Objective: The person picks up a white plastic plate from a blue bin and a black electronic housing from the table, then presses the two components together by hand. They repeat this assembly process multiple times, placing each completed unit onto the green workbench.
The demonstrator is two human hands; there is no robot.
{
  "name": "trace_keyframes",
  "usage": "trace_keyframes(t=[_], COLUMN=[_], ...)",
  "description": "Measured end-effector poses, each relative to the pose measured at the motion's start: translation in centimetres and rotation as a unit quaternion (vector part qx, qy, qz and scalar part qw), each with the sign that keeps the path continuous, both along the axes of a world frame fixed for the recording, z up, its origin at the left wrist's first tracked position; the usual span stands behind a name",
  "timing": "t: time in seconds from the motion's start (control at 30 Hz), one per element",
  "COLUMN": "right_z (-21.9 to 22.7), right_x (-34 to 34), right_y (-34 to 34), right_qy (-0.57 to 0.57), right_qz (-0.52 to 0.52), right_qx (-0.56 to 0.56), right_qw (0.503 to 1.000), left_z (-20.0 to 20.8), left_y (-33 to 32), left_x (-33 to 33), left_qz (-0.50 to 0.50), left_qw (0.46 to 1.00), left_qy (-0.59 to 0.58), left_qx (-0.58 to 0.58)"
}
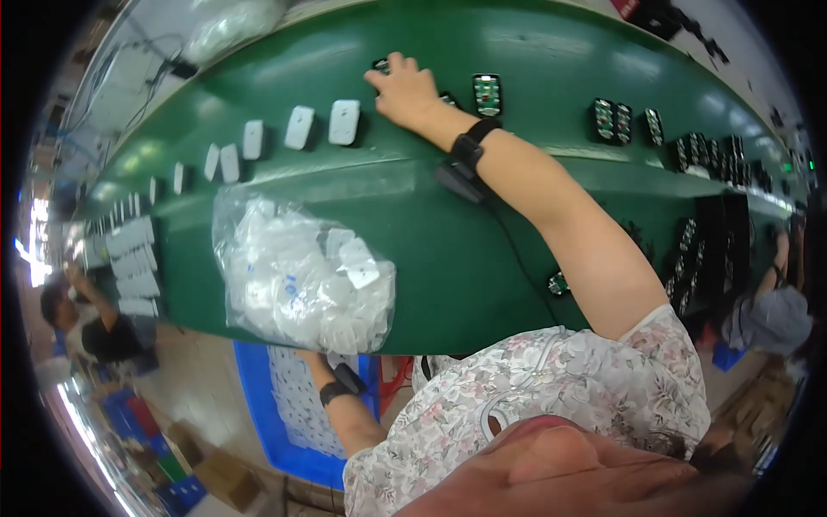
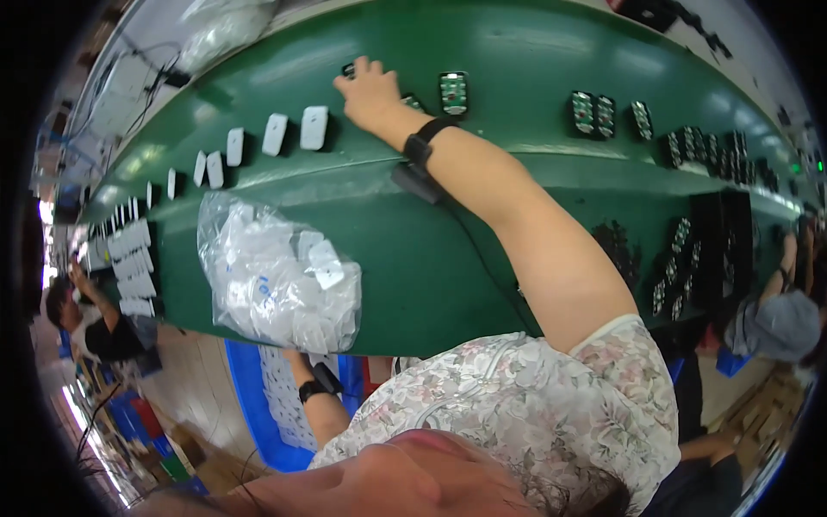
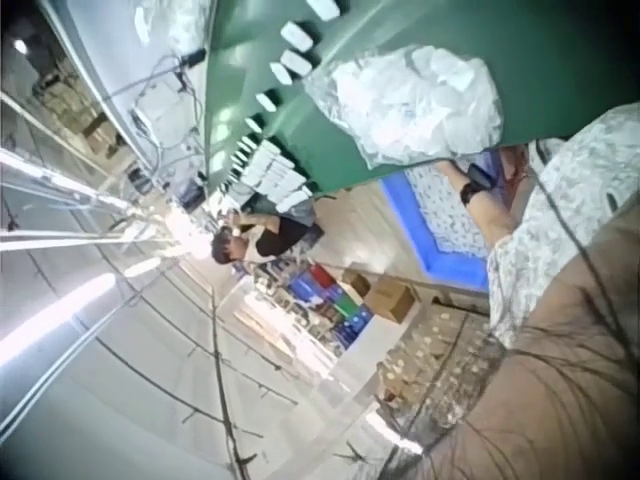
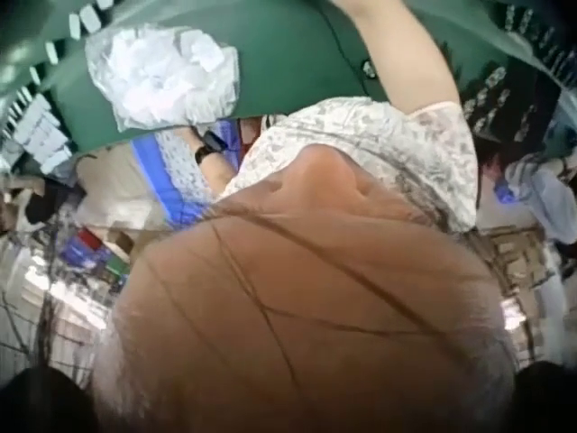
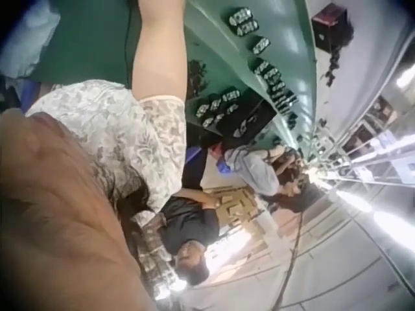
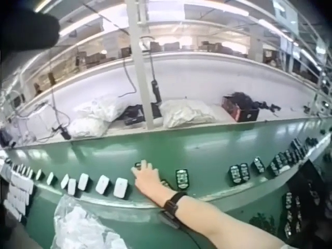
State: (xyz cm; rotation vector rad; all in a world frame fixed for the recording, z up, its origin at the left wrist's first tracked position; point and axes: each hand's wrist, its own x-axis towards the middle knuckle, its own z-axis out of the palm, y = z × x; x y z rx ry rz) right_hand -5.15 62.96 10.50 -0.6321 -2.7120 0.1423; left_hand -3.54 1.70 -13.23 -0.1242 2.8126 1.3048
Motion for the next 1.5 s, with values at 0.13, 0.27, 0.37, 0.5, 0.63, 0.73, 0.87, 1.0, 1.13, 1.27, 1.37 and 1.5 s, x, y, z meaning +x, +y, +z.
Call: trace_keyframes(t=[0.13, 0.27, 0.37, 0.5, 0.63, 0.73, 0.87, 1.0, 1.13, 1.27, 1.37, 1.5], right_z=[-1.1, -0.5, 0.3, 0.7, 1.2, 1.6, 1.8, 2.9, 3.3, 4.1, 3.9, 4.1], right_x=[3.0, 8.7, 14.9, 21.5, 22.3, 22.6, 21.4, 21.4, 22.0, 23.1, 24.3, 25.4], right_y=[1.4, 3.8, 8.0, 12.2, 11.7, 10.2, 8.8, 8.3, 6.1, 3.2, 2.8, 3.5], right_qy=[0.066, 0.091, 0.070, -0.014, -0.006, -0.019, -0.039, -0.089, -0.049, -0.039, -0.033, -0.082], right_qz=[0.030, 0.083, 0.070, -0.066, -0.053, -0.003, 0.062, 0.025, 0.052, 0.119, 0.126, 0.183], right_qx=[0.090, 0.117, 0.115, 0.008, -0.087, -0.086, -0.028, -0.084, -0.101, 0.039, 0.033, -0.151], right_qw=[0.993, 0.986, 0.988, 0.998, 0.995, 0.996, 0.997, 0.992, 0.992, 0.991, 0.991, 0.968], left_z=[2.5, 5.7, 13.0, 27.9, 34.2, 32.4, 27.7, 26.2, 26.4, 26.9, 26.8, 27.2], left_y=[2.8, -2.3, -3.2, 5.4, 19.0, 30.0, 39.7, 42.1, 40.4, 38.0, 36.6, 36.3], left_x=[-2.2, -2.4, -2.6, 0.1, 5.7, 7.7, 6.4, 5.0, 4.7, 5.6, 7.2, 10.8], left_qz=[0.194, 0.308, 0.269, 0.083, -0.058, -0.314, -0.463, -0.465, -0.458, -0.427, -0.397, -0.420], left_qw=[0.964, 0.931, 0.937, 0.976, 0.981, 0.921, 0.878, 0.884, 0.888, 0.881, 0.862, 0.822], left_qy=[-0.125, -0.098, -0.037, 0.120, 0.108, -0.087, -0.033, -0.046, -0.031, 0.122, 0.237, 0.340], left_qx=[0.134, 0.168, 0.222, 0.159, 0.151, 0.212, 0.115, 0.019, -0.030, -0.164, -0.207, -0.181])
